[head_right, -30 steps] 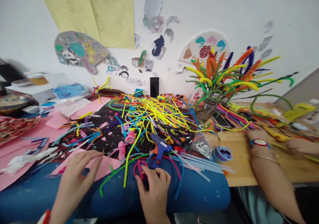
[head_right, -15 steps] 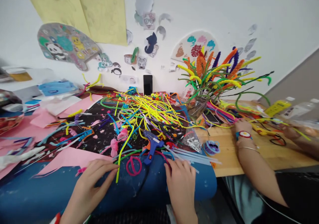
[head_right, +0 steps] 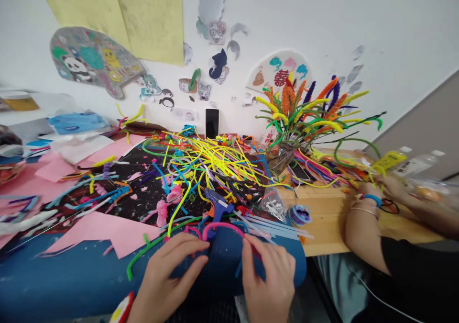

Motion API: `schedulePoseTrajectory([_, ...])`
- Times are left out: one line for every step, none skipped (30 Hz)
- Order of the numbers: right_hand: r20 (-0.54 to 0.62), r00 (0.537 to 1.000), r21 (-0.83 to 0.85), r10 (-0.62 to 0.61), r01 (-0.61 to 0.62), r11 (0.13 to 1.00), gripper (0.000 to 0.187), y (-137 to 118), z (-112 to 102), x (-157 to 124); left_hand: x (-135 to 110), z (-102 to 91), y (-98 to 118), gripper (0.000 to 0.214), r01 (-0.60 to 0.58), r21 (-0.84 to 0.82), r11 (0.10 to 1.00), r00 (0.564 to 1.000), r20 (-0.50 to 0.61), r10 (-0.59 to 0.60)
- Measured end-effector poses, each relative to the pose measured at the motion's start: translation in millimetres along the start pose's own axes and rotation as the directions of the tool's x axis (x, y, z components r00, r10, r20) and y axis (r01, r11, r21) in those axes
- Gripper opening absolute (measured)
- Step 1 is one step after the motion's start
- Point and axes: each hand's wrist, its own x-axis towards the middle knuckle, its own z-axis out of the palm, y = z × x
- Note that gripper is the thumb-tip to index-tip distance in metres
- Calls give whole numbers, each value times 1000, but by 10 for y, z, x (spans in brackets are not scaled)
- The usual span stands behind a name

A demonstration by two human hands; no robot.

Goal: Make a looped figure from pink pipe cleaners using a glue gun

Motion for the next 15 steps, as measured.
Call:
schedulePoseTrajectory([-10, 1000, 41, -6, 6, 999, 8, -73, 12, -17, 24, 36, 17, 11, 47, -58, 997, 999, 0, -47])
schedulePoseTrajectory([-16, 1000, 77, -14, 15, 997, 7, -143, 26, -35, 45, 62, 27, 9, 95, -115, 989, 995, 1, -95])
schedulePoseTrajectory([-22, 999, 104, -23, 25, 994, 9, -207, 41, -52, 60, 80, 33, 8, 137, -165, 977, 990, 0, -139])
schedulePoseTrajectory([-27, 999, 125, -32, 35, 992, 12, -262, 56, -67, 70, 88, 33, 8, 171, -206, 964, 985, -2, -175])
schedulePoseTrajectory([-31, 999, 141, -41, 45, 989, 15, -309, 69, -80, 75, 89, 30, 8, 194, -238, 952, 980, -3, -201])
schedulePoseTrajectory([-38, 998, 154, -49, 54, 987, 17, -346, 80, -89, 75, 85, 23, 9, 210, -262, 942, 976, -1, -218])
schedulePoseTrajectory([-44, 997, 168, -56, 63, 984, 19, -374, 90, -96, 71, 80, 14, 10, 218, -284, 934, 974, -1, -228])
schedulePoseTrajectory([-45, 997, 182, -65, 72, 981, 19, -395, 98, -100, 63, 77, 3, 10, 226, -303, 926, 971, -1, -237])
schedulePoseTrajectory([-41, 996, 196, -74, 81, 977, 19, -409, 104, -102, 54, 76, -8, 11, 228, -323, 918, 970, -8, -244])
schedulePoseTrajectory([-33, 996, 210, -84, 89, 974, 19, -418, 109, -101, 43, 79, -18, 11, 230, -342, 911, 968, -19, -252])
schedulePoseTrajectory([-25, 995, 223, -95, 98, 970, 19, -422, 113, -100, 33, 84, -25, 11, 232, -356, 905, 964, -37, -262])
schedulePoseTrajectory([-13, 995, 234, -101, 101, 967, 19, -423, 117, -98, 22, 89, -29, 11, 234, -363, 902, 961, -55, -271])
schedulePoseTrajectory([-8, 994, 238, -104, 103, 966, 19, -420, 120, -96, 13, 90, -27, 11, 238, -360, 902, 959, -62, -278])
schedulePoseTrajectory([-13, 994, 233, -106, 106, 967, 18, -415, 123, -94, 3, 85, -21, 11, 248, -348, 904, 959, -47, -281])
schedulePoseTrajectory([-24, 994, 220, -107, 110, 969, 17, -409, 124, -93, -6, 71, -9, 13, 262, -330, 907, 959, -14, -282])
